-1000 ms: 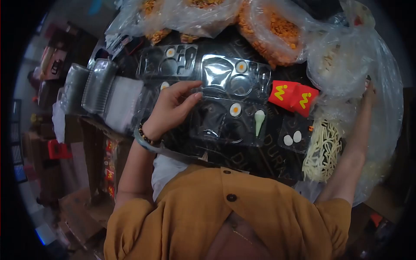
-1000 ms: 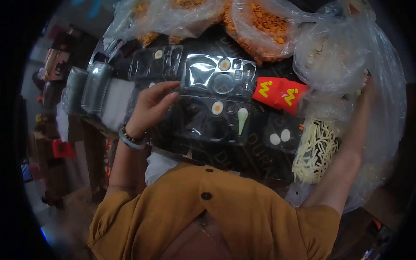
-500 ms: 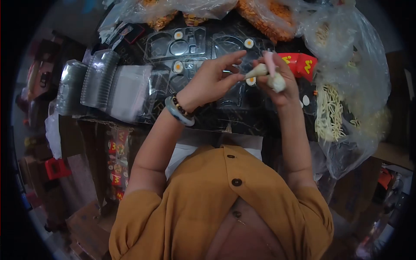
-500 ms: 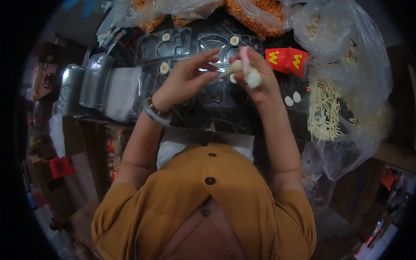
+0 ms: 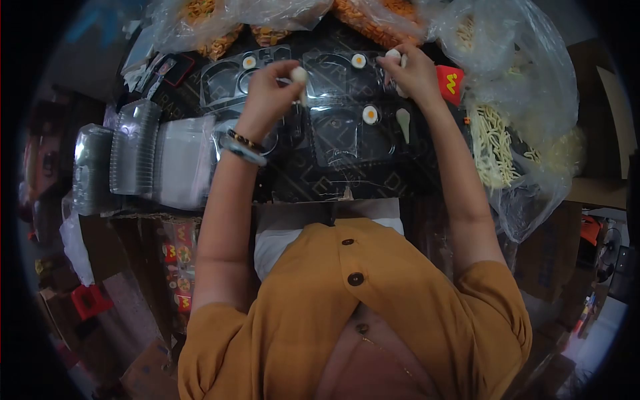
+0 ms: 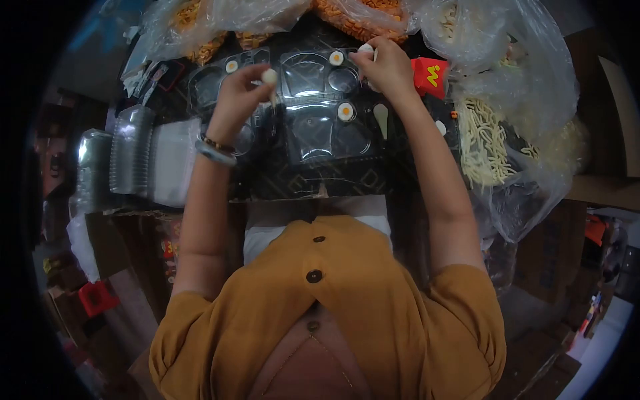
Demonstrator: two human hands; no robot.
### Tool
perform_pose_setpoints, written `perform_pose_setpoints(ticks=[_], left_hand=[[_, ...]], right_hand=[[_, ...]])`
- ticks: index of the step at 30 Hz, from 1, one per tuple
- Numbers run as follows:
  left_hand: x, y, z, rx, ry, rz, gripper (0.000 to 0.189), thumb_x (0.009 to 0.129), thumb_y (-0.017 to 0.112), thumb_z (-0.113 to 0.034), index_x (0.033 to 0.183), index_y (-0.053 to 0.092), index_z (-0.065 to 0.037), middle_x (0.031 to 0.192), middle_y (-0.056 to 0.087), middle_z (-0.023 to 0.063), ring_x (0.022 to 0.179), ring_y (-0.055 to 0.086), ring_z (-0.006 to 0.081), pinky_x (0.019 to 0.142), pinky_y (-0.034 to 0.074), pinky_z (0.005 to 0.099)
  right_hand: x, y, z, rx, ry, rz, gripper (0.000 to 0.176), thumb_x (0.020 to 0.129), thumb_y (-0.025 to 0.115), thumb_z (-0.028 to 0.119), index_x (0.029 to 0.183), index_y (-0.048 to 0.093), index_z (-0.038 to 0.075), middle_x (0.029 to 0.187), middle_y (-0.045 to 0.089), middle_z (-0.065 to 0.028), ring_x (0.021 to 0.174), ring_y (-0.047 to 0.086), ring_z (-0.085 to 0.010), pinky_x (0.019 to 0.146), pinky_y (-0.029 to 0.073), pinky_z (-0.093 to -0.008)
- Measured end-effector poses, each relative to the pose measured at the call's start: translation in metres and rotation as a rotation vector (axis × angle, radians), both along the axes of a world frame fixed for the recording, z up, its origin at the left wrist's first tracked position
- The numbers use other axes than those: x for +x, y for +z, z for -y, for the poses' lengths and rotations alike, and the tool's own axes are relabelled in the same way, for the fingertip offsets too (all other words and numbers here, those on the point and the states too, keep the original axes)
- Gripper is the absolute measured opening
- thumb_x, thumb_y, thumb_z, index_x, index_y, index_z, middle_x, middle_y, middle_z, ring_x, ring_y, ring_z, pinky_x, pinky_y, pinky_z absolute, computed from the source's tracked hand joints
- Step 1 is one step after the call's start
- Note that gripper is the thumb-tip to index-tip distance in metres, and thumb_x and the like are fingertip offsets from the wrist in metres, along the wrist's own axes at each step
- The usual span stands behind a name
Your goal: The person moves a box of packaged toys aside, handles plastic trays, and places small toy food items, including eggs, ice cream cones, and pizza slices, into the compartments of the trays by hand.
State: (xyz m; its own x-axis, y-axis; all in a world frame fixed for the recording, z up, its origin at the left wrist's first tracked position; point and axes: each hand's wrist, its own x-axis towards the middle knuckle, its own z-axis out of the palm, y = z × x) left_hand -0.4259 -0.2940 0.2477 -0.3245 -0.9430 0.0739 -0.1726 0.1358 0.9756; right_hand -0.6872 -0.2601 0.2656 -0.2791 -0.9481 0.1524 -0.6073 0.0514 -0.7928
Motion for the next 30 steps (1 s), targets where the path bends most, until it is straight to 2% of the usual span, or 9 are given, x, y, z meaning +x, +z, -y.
perform_pose_setpoints(ticks=[2, 6, 9, 12, 16, 17, 20, 25, 30], left_hand=[[0.009, -0.013, 0.041, -0.122, 0.090, 0.119, 0.038, 0.071, 0.068, -0.010, 0.106, 0.060, 0.002, 0.089, 0.065, 0.0112, 0.074, 0.063, 0.0155, 0.064, 0.051, 0.0265], [0.010, -0.013, 0.081, -0.274, 0.223, 0.437, 0.040, 0.067, 0.073, -0.019, 0.101, 0.064, -0.001, 0.087, 0.066, 0.0150, 0.077, 0.065, 0.0218, 0.071, 0.050, 0.0300], [0.011, -0.023, 0.096, -0.404, 0.215, 0.554, 0.040, 0.066, 0.074, -0.024, 0.099, 0.065, -0.003, 0.088, 0.066, 0.0158, 0.081, 0.065, 0.0273, 0.075, 0.050, 0.0337], [0.008, -0.029, 0.104, -0.425, 0.196, 0.665, 0.041, 0.066, 0.074, -0.029, 0.099, 0.066, -0.006, 0.091, 0.065, 0.0164, 0.084, 0.063, 0.0297, 0.078, 0.049, 0.0360], [0.008, -0.035, 0.108, -0.596, 0.076, 0.737, 0.033, 0.073, 0.069, -0.027, 0.100, 0.066, -0.007, 0.088, 0.064, 0.0175, 0.085, 0.061, 0.0318, 0.076, 0.049, 0.0393], [0.006, -0.031, 0.101, -0.589, 0.084, 0.827, 0.036, 0.078, 0.066, -0.023, 0.109, 0.061, -0.006, 0.105, 0.059, 0.0180, 0.091, 0.061, 0.0303, 0.078, 0.048, 0.0360], [0.013, -0.029, 0.091, -0.696, 0.086, 0.786, 0.035, 0.078, 0.065, -0.020, 0.109, 0.061, -0.006, 0.108, 0.057, 0.0169, 0.094, 0.059, 0.0305, 0.081, 0.047, 0.0363], [0.010, -0.026, 0.067, -0.915, 0.054, 0.679, 0.034, 0.078, 0.065, -0.015, 0.110, 0.060, -0.008, 0.114, 0.054, 0.0145, 0.100, 0.055, 0.0310, 0.086, 0.045, 0.0369], [-0.043, 0.010, -0.056, -0.741, -0.462, 0.366, 0.024, 0.074, 0.066, -0.013, 0.097, 0.064, -0.007, 0.103, 0.057, 0.0102, 0.099, 0.053, 0.0283, 0.082, 0.045, 0.0360]], right_hand=[[-0.018, -0.006, 0.009, 0.131, 0.019, -0.657, 0.033, 0.077, 0.064, 0.031, 0.092, 0.061, 0.002, 0.088, 0.065, -0.0125, 0.077, 0.063, -0.0254, 0.068, 0.049, -0.0357], [-0.023, -0.011, 0.015, 0.144, -0.013, -0.757, 0.032, 0.080, 0.057, 0.028, 0.101, 0.062, 0.004, 0.097, 0.063, -0.0172, 0.089, 0.061, -0.0292, 0.073, 0.048, -0.0352], [-0.036, -0.004, -0.003, 0.051, 0.138, 0.095, 0.038, 0.085, 0.050, 0.023, 0.116, 0.055, 0.002, 0.095, 0.062, -0.0105, 0.086, 0.059, -0.0192, 0.075, 0.046, -0.0320], [-0.034, 0.002, -0.036, 0.176, 0.175, 0.340, 0.038, 0.086, 0.057, 0.022, 0.119, 0.051, 0.003, 0.098, 0.060, -0.0039, 0.085, 0.055, -0.0101, 0.071, 0.043, -0.0224], [-0.014, 0.008, -0.055, 0.309, 0.193, 0.423, 0.030, 0.084, 0.062, 0.018, 0.110, 0.055, 0.005, 0.084, 0.058, 0.0030, 0.066, 0.048, -0.0007, 0.051, 0.034, -0.0167], [-0.006, 0.006, -0.052, 0.311, 0.207, 0.430, 0.030, 0.084, 0.062, 0.018, 0.110, 0.055, 0.005, 0.084, 0.058, 0.0030, 0.066, 0.048, -0.0007, 0.051, 0.034, -0.0167], [0.003, -0.002, -0.049, 0.152, 0.172, 0.349, 0.028, 0.079, 0.070, 0.022, 0.097, 0.061, 0.002, 0.075, 0.056, 0.0019, 0.064, 0.047, -0.0037, 0.057, 0.038, -0.0174], [-0.003, -0.009, -0.070, 0.006, 0.143, 0.197, 0.030, 0.079, 0.069, 0.021, 0.100, 0.061, 0.002, 0.078, 0.058, 0.0006, 0.069, 0.049, -0.0040, 0.062, 0.040, -0.0189], [-0.005, -0.008, -0.110, -0.065, -0.045, 0.120, 0.032, 0.078, 0.069, 0.020, 0.102, 0.060, 0.000, 0.078, 0.059, -0.0008, 0.068, 0.051, -0.0053, 0.061, 0.043, -0.0209]])
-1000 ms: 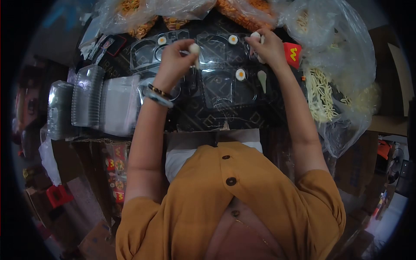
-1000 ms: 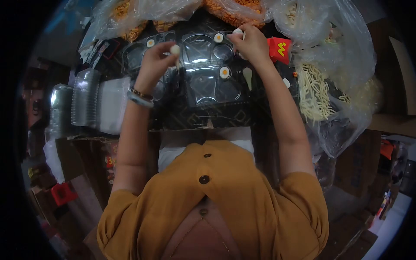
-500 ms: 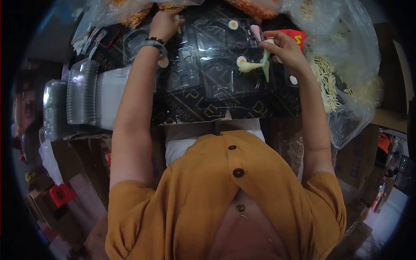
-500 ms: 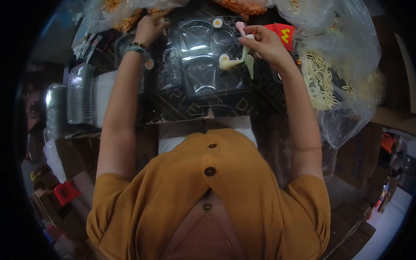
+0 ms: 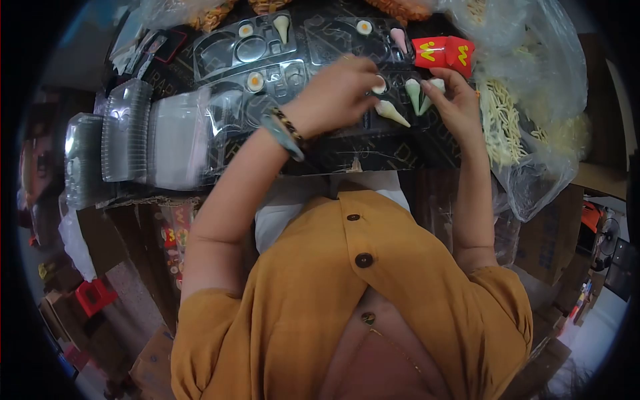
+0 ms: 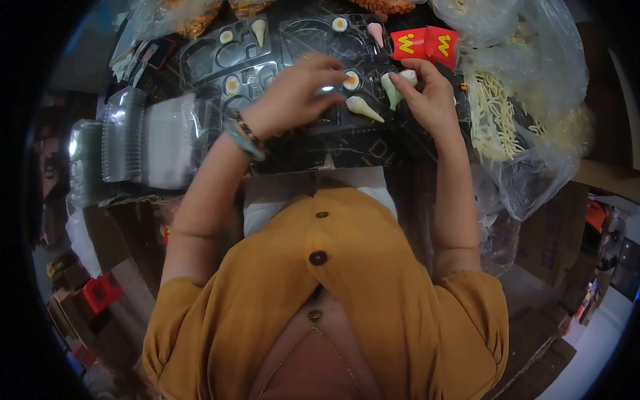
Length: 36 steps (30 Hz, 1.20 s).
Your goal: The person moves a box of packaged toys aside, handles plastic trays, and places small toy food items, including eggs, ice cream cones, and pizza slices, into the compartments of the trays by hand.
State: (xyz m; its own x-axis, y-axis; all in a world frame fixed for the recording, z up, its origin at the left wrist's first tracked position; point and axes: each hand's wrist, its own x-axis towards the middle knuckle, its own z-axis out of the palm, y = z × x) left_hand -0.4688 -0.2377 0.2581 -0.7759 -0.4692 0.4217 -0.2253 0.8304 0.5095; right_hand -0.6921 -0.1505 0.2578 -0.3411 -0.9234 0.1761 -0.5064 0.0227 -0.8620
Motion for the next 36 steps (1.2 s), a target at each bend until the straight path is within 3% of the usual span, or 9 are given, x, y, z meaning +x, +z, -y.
perform_pose_setpoints(ticks=[4, 7, 11, 14, 16, 18, 19, 30, 36], left_hand=[[-0.042, -0.020, -0.029, 0.019, -0.201, 0.211, 0.023, 0.071, 0.065, -0.008, 0.094, 0.063, -0.005, 0.094, 0.057, 0.0093, 0.094, 0.053, 0.0282, 0.078, 0.046, 0.0373], [-0.049, -0.030, -0.028, -0.034, -0.234, 0.204, 0.019, 0.071, 0.063, -0.005, 0.090, 0.063, -0.004, 0.088, 0.055, 0.0088, 0.090, 0.054, 0.0282, 0.076, 0.046, 0.0378], [-0.029, -0.009, -0.016, 0.082, -0.205, 0.081, 0.014, 0.071, 0.061, -0.003, 0.085, 0.063, -0.004, 0.090, 0.056, 0.0107, 0.091, 0.053, 0.0296, 0.076, 0.046, 0.0367], [0.013, 0.011, 0.012, -0.001, -0.076, 0.034, 0.021, 0.073, 0.060, 0.003, 0.092, 0.063, -0.005, 0.099, 0.056, 0.0113, 0.092, 0.056, 0.0274, 0.076, 0.047, 0.0342], [0.046, 0.018, 0.030, 0.004, 0.014, 0.078, 0.024, 0.074, 0.059, 0.006, 0.094, 0.064, -0.007, 0.104, 0.054, 0.0106, 0.094, 0.057, 0.0258, 0.074, 0.049, 0.0327], [0.072, 0.013, 0.036, -0.040, 0.083, 0.134, 0.026, 0.074, 0.058, 0.007, 0.095, 0.064, -0.007, 0.106, 0.054, 0.0113, 0.094, 0.057, 0.0264, 0.075, 0.048, 0.0324], [0.080, 0.009, 0.037, -0.094, 0.123, 0.168, 0.028, 0.073, 0.057, 0.008, 0.097, 0.064, -0.007, 0.107, 0.054, 0.0120, 0.094, 0.057, 0.0269, 0.075, 0.048, 0.0322], [0.084, -0.032, 0.004, 0.109, 0.214, 0.170, 0.038, 0.077, 0.046, 0.006, 0.114, 0.052, 0.005, 0.132, 0.040, 0.0203, 0.128, 0.032, 0.0338, 0.103, 0.031, 0.0364], [0.075, -0.035, 0.001, 0.017, 0.283, 0.114, 0.036, 0.078, 0.050, 0.004, 0.113, 0.054, 0.002, 0.131, 0.042, 0.0186, 0.125, 0.036, 0.0345, 0.101, 0.034, 0.0363]], right_hand=[[-0.038, -0.003, -0.027, 0.223, -0.147, -0.079, 0.032, 0.077, 0.070, 0.021, 0.099, 0.061, 0.000, 0.079, 0.060, -0.0020, 0.069, 0.052, -0.0064, 0.062, 0.043, -0.0205], [-0.084, -0.027, -0.040, 0.214, -0.231, -0.283, 0.034, 0.078, 0.067, 0.028, 0.099, 0.061, 0.002, 0.080, 0.063, -0.0081, 0.073, 0.059, -0.0176, 0.065, 0.046, -0.0281], [-0.098, -0.027, -0.037, 0.246, -0.180, -0.597, 0.038, 0.080, 0.062, 0.031, 0.107, 0.058, 0.003, 0.090, 0.061, -0.0152, 0.085, 0.060, -0.0307, 0.073, 0.046, -0.0361], [-0.096, -0.025, -0.033, 0.180, -0.141, -0.721, 0.043, 0.081, 0.061, 0.030, 0.114, 0.054, 0.003, 0.100, 0.058, -0.0166, 0.091, 0.058, -0.0307, 0.077, 0.045, -0.0360], [-0.100, -0.031, -0.031, 0.244, -0.117, -0.640, 0.041, 0.084, 0.057, 0.024, 0.119, 0.050, 0.004, 0.109, 0.054, -0.0180, 0.098, 0.055, -0.0307, 0.081, 0.044, -0.0357], [-0.109, -0.044, -0.031, 0.054, -0.020, -0.496, 0.035, 0.085, 0.051, 0.013, 0.118, 0.051, 0.004, 0.116, 0.050, -0.0187, 0.103, 0.052, -0.0322, 0.086, 0.042, -0.0360], [-0.115, -0.051, -0.030, 0.011, 0.028, -0.612, 0.037, 0.082, 0.044, 0.002, 0.118, 0.051, 0.003, 0.123, 0.045, -0.0189, 0.111, 0.048, -0.0323, 0.092, 0.039, -0.0354], [-0.120, -0.038, -0.039, -0.113, -0.001, -0.350, 0.050, 0.078, 0.039, -0.009, 0.121, 0.054, 0.011, 0.141, 0.030, -0.0146, 0.127, 0.036, -0.0272, 0.098, 0.035, -0.0313], [-0.117, -0.043, -0.031, -0.145, 0.020, -0.358, 0.062, 0.071, 0.037, -0.015, 0.123, 0.052, 0.014, 0.145, 0.020, -0.0150, 0.128, 0.034, -0.0307, 0.095, 0.039, -0.0319]])
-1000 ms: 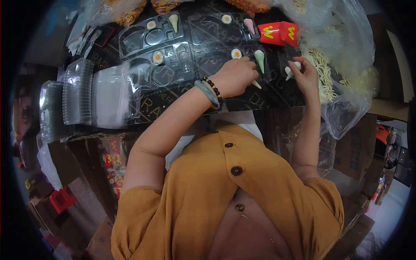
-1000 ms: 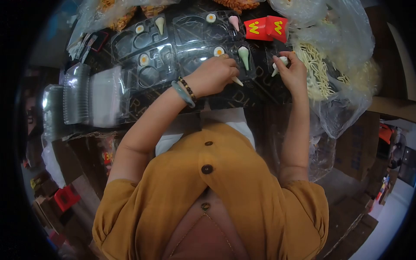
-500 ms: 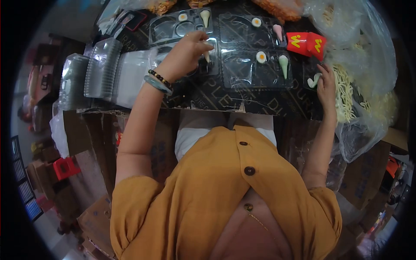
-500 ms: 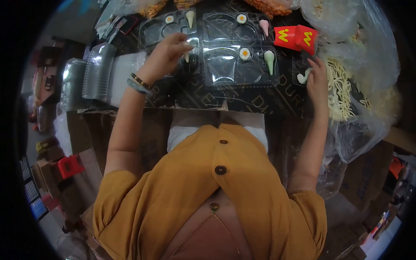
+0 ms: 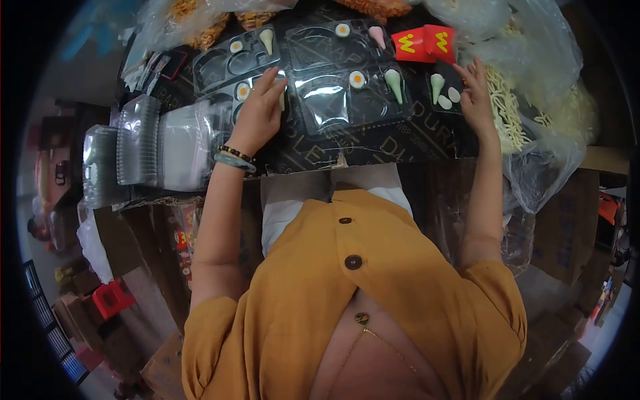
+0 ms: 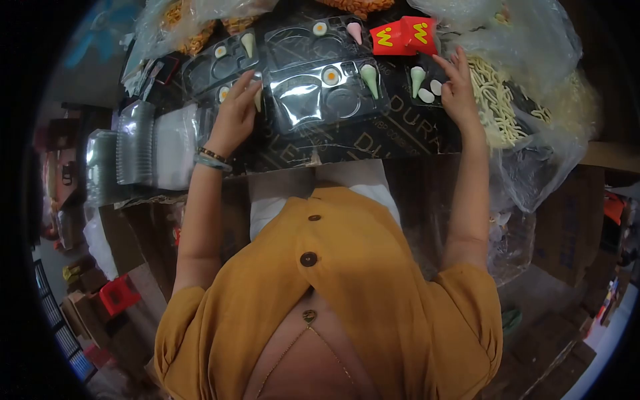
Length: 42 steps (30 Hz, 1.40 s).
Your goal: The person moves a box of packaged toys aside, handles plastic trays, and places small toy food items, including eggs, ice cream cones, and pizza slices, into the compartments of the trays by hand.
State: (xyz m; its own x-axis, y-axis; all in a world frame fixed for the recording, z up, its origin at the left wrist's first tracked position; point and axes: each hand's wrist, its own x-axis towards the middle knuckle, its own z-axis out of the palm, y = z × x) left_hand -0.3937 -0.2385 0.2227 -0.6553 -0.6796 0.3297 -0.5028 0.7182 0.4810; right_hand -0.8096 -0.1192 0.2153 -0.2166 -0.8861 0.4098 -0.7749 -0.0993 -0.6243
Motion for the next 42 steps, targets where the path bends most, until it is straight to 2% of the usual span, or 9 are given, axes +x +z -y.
perform_pose_setpoints(ticks=[9, 19, 23, 28, 32, 34, 36, 40, 42], left_hand=[[-0.007, -0.007, -0.044, -0.136, 0.121, 0.178, 0.040, 0.081, 0.060, -0.017, 0.117, 0.052, -0.001, 0.132, 0.041, 0.0180, 0.125, 0.033, 0.0387, 0.099, 0.027, 0.0525], [0.000, 0.002, -0.040, -0.016, 0.066, 0.016, 0.045, 0.081, 0.058, -0.013, 0.123, 0.047, -0.002, 0.133, 0.040, 0.0166, 0.127, 0.032, 0.0360, 0.101, 0.025, 0.0532], [0.001, 0.004, -0.025, -0.191, 0.300, 0.126, 0.044, 0.083, 0.057, -0.020, 0.123, 0.047, -0.004, 0.133, 0.040, 0.0171, 0.127, 0.032, 0.0342, 0.104, 0.019, 0.0524], [0.008, -0.007, 0.001, -0.138, 0.458, 0.246, 0.049, 0.086, 0.051, -0.037, 0.124, 0.047, -0.006, 0.135, 0.036, 0.0202, 0.128, 0.028, 0.0381, 0.102, 0.012, 0.0609], [0.005, -0.003, 0.008, -0.088, 0.506, 0.306, 0.050, 0.087, 0.049, -0.040, 0.125, 0.047, -0.007, 0.134, 0.037, 0.0204, 0.127, 0.028, 0.0393, 0.101, 0.014, 0.0612], [0.005, -0.002, 0.008, -0.097, 0.503, 0.324, 0.050, 0.087, 0.048, -0.041, 0.124, 0.048, -0.007, 0.133, 0.038, 0.0201, 0.127, 0.030, 0.0389, 0.101, 0.015, 0.0607], [0.004, 0.004, 0.007, -0.091, 0.516, 0.322, 0.049, 0.087, 0.050, -0.040, 0.122, 0.049, -0.006, 0.130, 0.041, 0.0203, 0.124, 0.034, 0.0377, 0.101, 0.017, 0.0600], [0.006, 0.011, 0.020, -0.093, 0.497, 0.270, 0.046, 0.085, 0.053, -0.038, 0.118, 0.052, -0.005, 0.126, 0.043, 0.0208, 0.118, 0.039, 0.0364, 0.100, 0.019, 0.0593], [0.011, 0.009, 0.030, -0.159, 0.505, 0.250, 0.046, 0.085, 0.053, -0.037, 0.116, 0.053, -0.004, 0.126, 0.044, 0.0211, 0.118, 0.040, 0.0372, 0.100, 0.020, 0.0589]], right_hand=[[0.000, 0.005, 0.013, 0.101, 0.146, -0.167, 0.056, 0.072, 0.044, -0.013, 0.121, 0.052, 0.013, 0.145, 0.019, -0.0165, 0.130, 0.029, -0.0335, 0.099, 0.035, -0.0352], [0.042, 0.035, 0.020, -0.222, -0.072, -0.156, 0.021, 0.080, 0.055, -0.003, 0.100, 0.061, 0.001, 0.110, 0.060, -0.0147, 0.100, 0.059, -0.0266, 0.084, 0.047, -0.0315], [0.059, 0.071, 0.106, -0.397, 0.037, -0.188, 0.020, 0.079, 0.055, -0.002, 0.097, 0.061, 0.001, 0.095, 0.063, -0.0146, 0.087, 0.062, -0.0277, 0.074, 0.049, -0.0323], [0.028, 0.052, 0.271, -0.028, 0.052, -0.276, 0.030, 0.080, 0.061, 0.021, 0.105, 0.061, 0.003, 0.097, 0.063, -0.0171, 0.088, 0.062, -0.0244, 0.077, 0.048, -0.0316], [-0.004, 0.000, 0.362, 0.265, 0.127, -0.312, 0.047, 0.080, 0.059, 0.034, 0.120, 0.052, 0.010, 0.115, 0.056, -0.0170, 0.103, 0.057, -0.0297, 0.088, 0.042, -0.0362], [0.002, -0.012, 0.375, 0.365, 0.094, -0.333, 0.051, 0.082, 0.055, 0.037, 0.126, 0.046, 0.012, 0.121, 0.053, -0.0168, 0.109, 0.053, -0.0294, 0.093, 0.039, -0.0364], [0.011, 0.011, 0.362, 0.499, -0.056, -0.649, 0.054, 0.084, 0.051, 0.038, 0.130, 0.040, 0.014, 0.126, 0.048, -0.0172, 0.115, 0.047, -0.0309, 0.099, 0.032, -0.0374], [0.021, 0.021, 0.350, 0.426, -0.069, -0.794, 0.044, 0.086, 0.048, 0.035, 0.124, 0.046, 0.013, 0.121, 0.052, -0.0166, 0.111, 0.050, -0.0330, 0.095, 0.037, -0.0383], [0.027, 0.025, 0.340, 0.166, -0.084, -0.696, 0.023, 0.083, 0.050, 0.016, 0.101, 0.060, 0.006, 0.101, 0.059, -0.0216, 0.094, 0.056, -0.0377, 0.079, 0.044, -0.0445]])
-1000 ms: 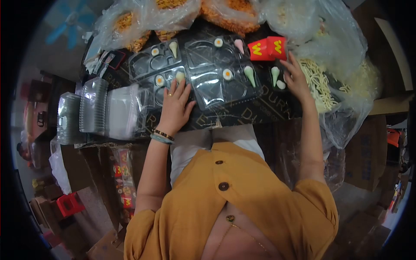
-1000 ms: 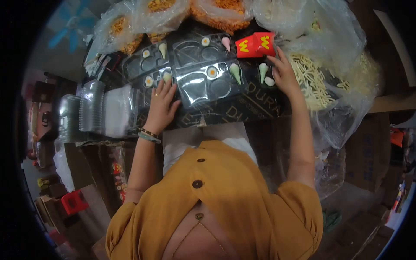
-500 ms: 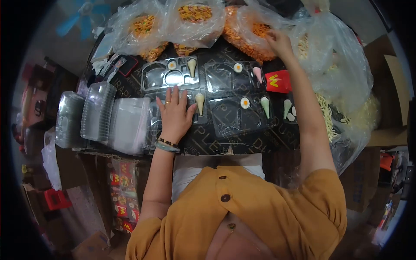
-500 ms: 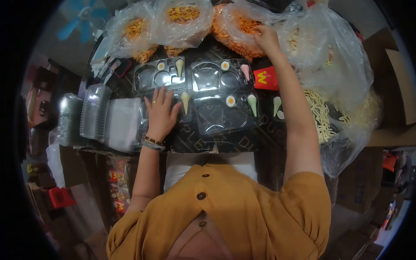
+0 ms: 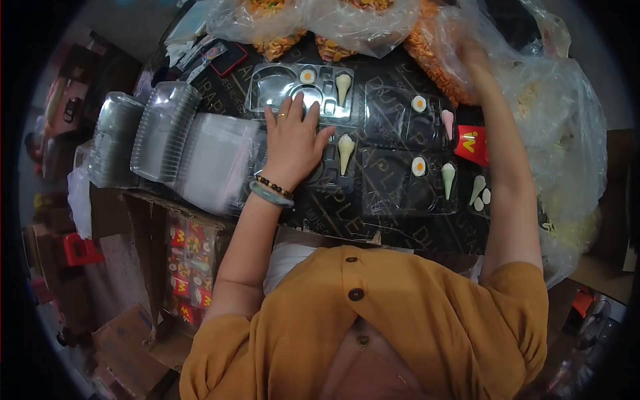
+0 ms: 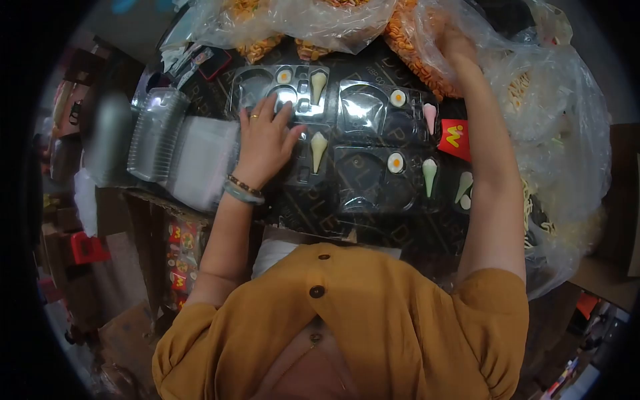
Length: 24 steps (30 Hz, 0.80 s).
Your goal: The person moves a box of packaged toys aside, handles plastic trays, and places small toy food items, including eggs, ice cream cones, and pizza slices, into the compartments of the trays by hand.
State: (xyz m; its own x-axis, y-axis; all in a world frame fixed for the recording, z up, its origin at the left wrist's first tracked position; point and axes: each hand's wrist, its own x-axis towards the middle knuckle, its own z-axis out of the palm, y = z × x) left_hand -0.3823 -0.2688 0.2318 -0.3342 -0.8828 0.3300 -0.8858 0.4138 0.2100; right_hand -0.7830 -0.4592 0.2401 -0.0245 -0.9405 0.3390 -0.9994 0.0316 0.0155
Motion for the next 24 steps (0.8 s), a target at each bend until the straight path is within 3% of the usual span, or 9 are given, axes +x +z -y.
perform_pose_setpoints(ticks=[4, 6, 7, 9, 10, 12, 14, 17, 24], left_hand=[[0.016, -0.005, 0.011, 0.116, 0.061, -0.036, 0.045, 0.086, 0.053, -0.037, 0.115, 0.053, -0.004, 0.129, 0.041, 0.0214, 0.121, 0.038, 0.0373, 0.100, 0.020, 0.0583], [0.017, -0.005, 0.007, 0.141, 0.044, -0.055, 0.044, 0.086, 0.053, -0.037, 0.115, 0.053, -0.004, 0.130, 0.041, 0.0215, 0.121, 0.038, 0.0366, 0.100, 0.020, 0.0584], [0.016, -0.005, 0.005, 0.167, 0.039, -0.069, 0.044, 0.086, 0.053, -0.037, 0.115, 0.054, -0.004, 0.130, 0.040, 0.0216, 0.121, 0.038, 0.0360, 0.100, 0.020, 0.0585], [0.011, -0.007, 0.003, 0.164, 0.010, -0.074, 0.045, 0.085, 0.053, -0.037, 0.115, 0.054, -0.004, 0.130, 0.040, 0.0219, 0.121, 0.038, 0.0351, 0.100, 0.020, 0.0583], [0.009, -0.007, 0.001, 0.160, 0.007, -0.053, 0.044, 0.085, 0.053, -0.037, 0.115, 0.054, -0.004, 0.130, 0.040, 0.0220, 0.121, 0.039, 0.0351, 0.100, 0.020, 0.0582], [0.011, -0.008, -0.004, 0.139, 0.010, -0.045, 0.043, 0.085, 0.054, -0.036, 0.113, 0.055, -0.004, 0.130, 0.040, 0.0221, 0.119, 0.041, 0.0353, 0.100, 0.022, 0.0581], [0.010, -0.006, -0.005, 0.140, 0.001, -0.066, 0.042, 0.084, 0.055, -0.036, 0.112, 0.055, -0.004, 0.130, 0.040, 0.0221, 0.117, 0.042, 0.0356, 0.099, 0.024, 0.0577], [0.011, -0.006, -0.007, 0.137, 0.007, -0.081, 0.041, 0.084, 0.055, -0.035, 0.110, 0.057, -0.004, 0.130, 0.040, 0.0213, 0.117, 0.043, 0.0355, 0.099, 0.025, 0.0571], [0.012, -0.009, -0.004, 0.165, 0.017, -0.068, 0.043, 0.083, 0.057, -0.036, 0.113, 0.055, -0.005, 0.130, 0.041, 0.0205, 0.119, 0.041, 0.0353, 0.100, 0.024, 0.0576]], right_hand=[[-0.001, 0.018, -0.025, -0.159, 0.020, 0.011, 0.030, 0.087, 0.050, 0.026, 0.107, 0.056, 0.003, 0.098, 0.063, -0.0170, 0.088, 0.061, -0.0327, 0.076, 0.048, -0.0366], [0.001, 0.029, -0.042, -0.332, 0.090, 0.883, 0.025, 0.086, 0.057, 0.021, 0.099, 0.058, 0.000, 0.087, 0.065, -0.0106, 0.076, 0.063, -0.0224, 0.066, 0.051, -0.0314], [0.000, 0.033, -0.054, -0.344, 0.077, 0.864, 0.025, 0.086, 0.057, 0.021, 0.099, 0.058, 0.000, 0.087, 0.065, -0.0106, 0.076, 0.063, -0.0224, 0.066, 0.051, -0.0314], [0.038, 0.053, -0.095, -0.173, 0.268, 1.773, 0.022, 0.085, 0.061, 0.020, 0.098, 0.058, 0.002, 0.080, 0.061, -0.0029, 0.070, 0.059, -0.0096, 0.057, 0.048, -0.0215], [0.053, 0.055, -0.108, -0.176, 0.264, 1.764, 0.022, 0.085, 0.061, 0.020, 0.098, 0.058, 0.002, 0.080, 0.061, -0.0029, 0.070, 0.059, -0.0096, 0.057, 0.048, -0.0215], [0.091, 0.051, -0.128, 0.296, 0.371, 2.042, 0.018, 0.086, 0.060, 0.019, 0.098, 0.057, 0.006, 0.075, 0.058, 0.0000, 0.064, 0.055, -0.0047, 0.050, 0.044, -0.0159], [0.143, 0.045, -0.140, 0.405, 0.301, 1.986, 0.019, 0.086, 0.060, 0.021, 0.098, 0.056, 0.007, 0.075, 0.057, 0.0014, 0.061, 0.052, -0.0023, 0.048, 0.040, -0.0126], [0.187, 0.034, -0.136, 0.572, 0.207, 1.756, 0.021, 0.086, 0.060, 0.023, 0.097, 0.058, 0.005, 0.075, 0.058, 0.0015, 0.061, 0.052, -0.0024, 0.052, 0.041, -0.0146], [0.222, 0.006, -0.098, 0.698, 0.319, 1.299, 0.028, 0.086, 0.061, 0.028, 0.095, 0.062, 0.002, 0.071, 0.056, 0.0017, 0.060, 0.048, -0.0030, 0.052, 0.038, -0.0160]])
